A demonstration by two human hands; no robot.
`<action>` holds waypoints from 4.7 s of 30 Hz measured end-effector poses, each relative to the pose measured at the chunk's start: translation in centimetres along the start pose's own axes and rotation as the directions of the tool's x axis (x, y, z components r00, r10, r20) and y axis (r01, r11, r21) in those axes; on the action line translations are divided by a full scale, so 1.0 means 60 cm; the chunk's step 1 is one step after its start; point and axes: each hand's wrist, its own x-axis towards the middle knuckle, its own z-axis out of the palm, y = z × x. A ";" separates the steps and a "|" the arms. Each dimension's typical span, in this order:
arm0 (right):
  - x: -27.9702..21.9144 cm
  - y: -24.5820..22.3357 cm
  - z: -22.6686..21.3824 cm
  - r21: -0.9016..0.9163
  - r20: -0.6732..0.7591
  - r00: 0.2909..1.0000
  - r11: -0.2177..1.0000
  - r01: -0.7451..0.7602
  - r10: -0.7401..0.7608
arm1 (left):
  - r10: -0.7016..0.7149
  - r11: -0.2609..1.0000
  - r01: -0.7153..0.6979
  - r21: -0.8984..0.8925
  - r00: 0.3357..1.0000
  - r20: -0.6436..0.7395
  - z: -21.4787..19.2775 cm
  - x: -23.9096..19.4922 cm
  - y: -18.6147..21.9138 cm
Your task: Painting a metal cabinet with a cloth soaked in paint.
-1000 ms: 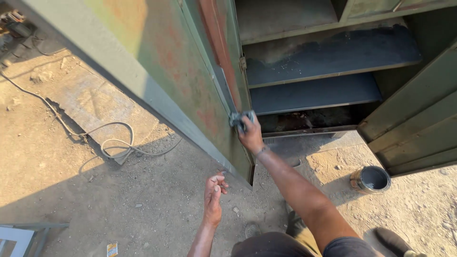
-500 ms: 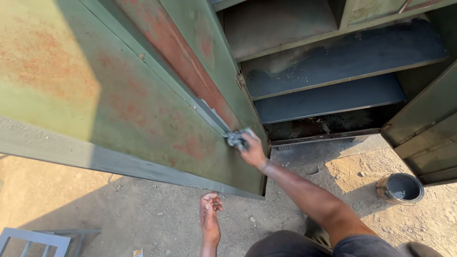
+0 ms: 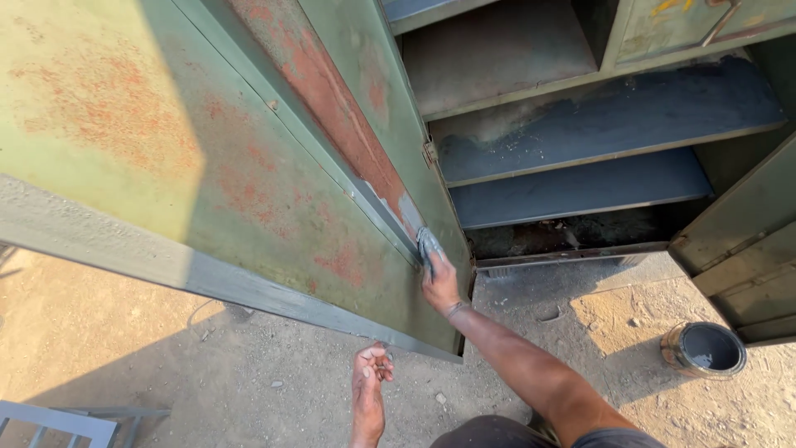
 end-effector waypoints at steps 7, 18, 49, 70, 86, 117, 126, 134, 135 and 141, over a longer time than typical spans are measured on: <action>0.143 -0.217 0.012 0.121 -0.107 0.991 0.989 0.090 -0.077 | -0.034 0.999 0.034 -0.020 0.999 -0.020 -0.011 -0.013 -0.002; 0.144 -0.168 0.009 0.115 -0.014 0.999 0.993 0.031 -0.030 | -0.046 0.999 0.046 -0.011 0.999 -0.013 -0.015 -0.012 -0.010; 0.432 -0.393 -0.038 0.105 0.085 0.847 0.850 0.516 -0.525 | 0.043 0.992 -0.038 -0.123 0.999 0.032 -0.104 0.083 -0.221; 0.218 -0.277 0.017 0.034 0.015 0.943 0.943 0.332 -0.333 | -0.014 0.999 0.013 -0.049 1.000 -0.023 -0.047 0.027 -0.079; 0.273 -0.312 0.025 0.085 -0.049 0.945 0.941 0.327 -0.324 | -0.009 0.999 0.007 -0.052 0.999 -0.041 -0.021 0.004 -0.023; 0.540 -0.562 -0.019 0.092 0.010 0.866 0.863 0.497 -0.500 | -0.021 0.997 0.023 -0.070 0.999 0.028 -0.091 0.065 -0.149; 0.343 -0.420 0.006 0.013 -0.003 0.906 0.906 0.424 -0.424 | 0.022 0.998 -0.024 -0.057 0.999 -0.029 -0.055 0.040 -0.091; 0.429 -0.519 0.020 -0.057 -0.072 0.955 0.957 0.283 -0.287 | -0.041 0.998 0.039 -0.045 0.998 -0.041 -0.017 -0.006 -0.019; 0.386 -0.484 0.015 -0.071 -0.075 0.960 0.962 0.263 -0.268 | -0.063 0.997 0.062 -0.042 0.998 -0.029 -0.015 -0.006 -0.018; 0.130 -0.149 0.061 -0.009 -0.069 0.997 0.999 0.032 -0.032 | -0.022 0.999 0.022 -0.032 1.000 0.006 -0.012 -0.009 0.003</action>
